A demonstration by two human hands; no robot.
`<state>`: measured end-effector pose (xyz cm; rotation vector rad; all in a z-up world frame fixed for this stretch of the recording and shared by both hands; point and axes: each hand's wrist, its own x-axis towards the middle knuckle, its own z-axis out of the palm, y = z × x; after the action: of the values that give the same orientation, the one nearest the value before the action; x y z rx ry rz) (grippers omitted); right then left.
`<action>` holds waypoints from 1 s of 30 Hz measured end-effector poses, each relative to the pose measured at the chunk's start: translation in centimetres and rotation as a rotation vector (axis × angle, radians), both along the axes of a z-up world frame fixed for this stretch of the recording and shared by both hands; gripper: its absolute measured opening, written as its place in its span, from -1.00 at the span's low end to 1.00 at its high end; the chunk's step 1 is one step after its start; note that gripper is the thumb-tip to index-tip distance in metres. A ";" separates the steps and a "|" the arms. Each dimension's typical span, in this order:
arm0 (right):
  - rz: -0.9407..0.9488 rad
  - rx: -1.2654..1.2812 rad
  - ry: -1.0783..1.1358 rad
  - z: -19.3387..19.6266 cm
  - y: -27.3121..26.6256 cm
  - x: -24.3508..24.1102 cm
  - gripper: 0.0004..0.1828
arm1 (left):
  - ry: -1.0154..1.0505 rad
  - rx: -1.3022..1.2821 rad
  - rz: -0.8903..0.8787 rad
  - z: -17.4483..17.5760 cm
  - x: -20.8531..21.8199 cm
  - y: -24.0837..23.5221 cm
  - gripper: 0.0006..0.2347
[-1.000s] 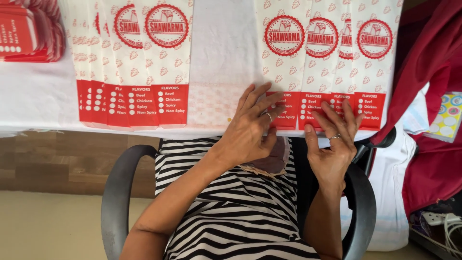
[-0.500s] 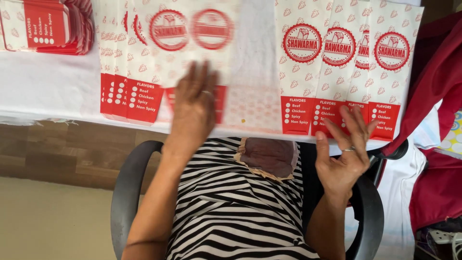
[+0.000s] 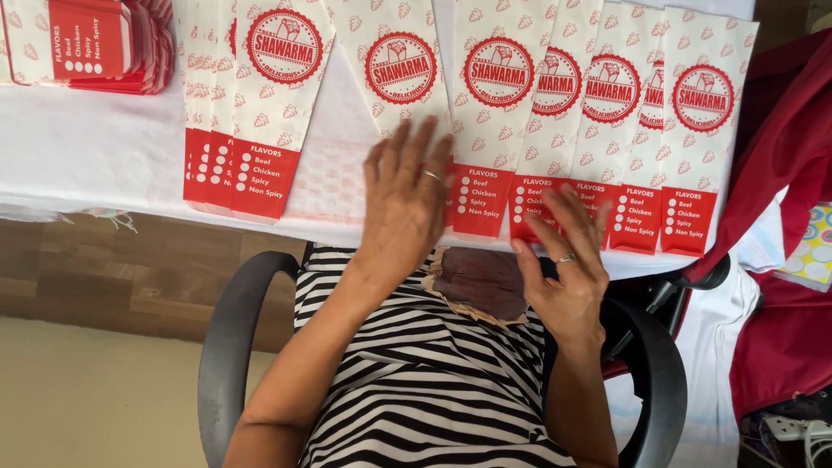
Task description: The person is preparing paper shawarma bags by laying them out, applying glue to the bottom flap, and folding them to seal the bottom.
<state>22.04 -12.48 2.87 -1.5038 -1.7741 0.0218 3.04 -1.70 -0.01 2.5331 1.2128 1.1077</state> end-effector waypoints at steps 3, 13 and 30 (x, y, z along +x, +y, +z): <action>0.097 0.036 0.013 -0.4 0.8 -1.3 -0.68 | 0.037 -0.046 0.061 0.2 -1.5 0.1 -0.64; 0.211 -0.001 0.002 -0.1 1.5 -2.1 -0.73 | -0.131 -0.071 -0.181 1.2 -3.3 -0.5 -0.77; 0.260 -0.009 0.034 0.5 1.5 -1.4 -0.91 | -0.304 0.031 -0.247 -0.2 -0.4 -4.1 -0.90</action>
<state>20.61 -11.02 3.38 -1.2623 -1.9323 0.1843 2.65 -5.77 -0.19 2.3410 0.7901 1.3897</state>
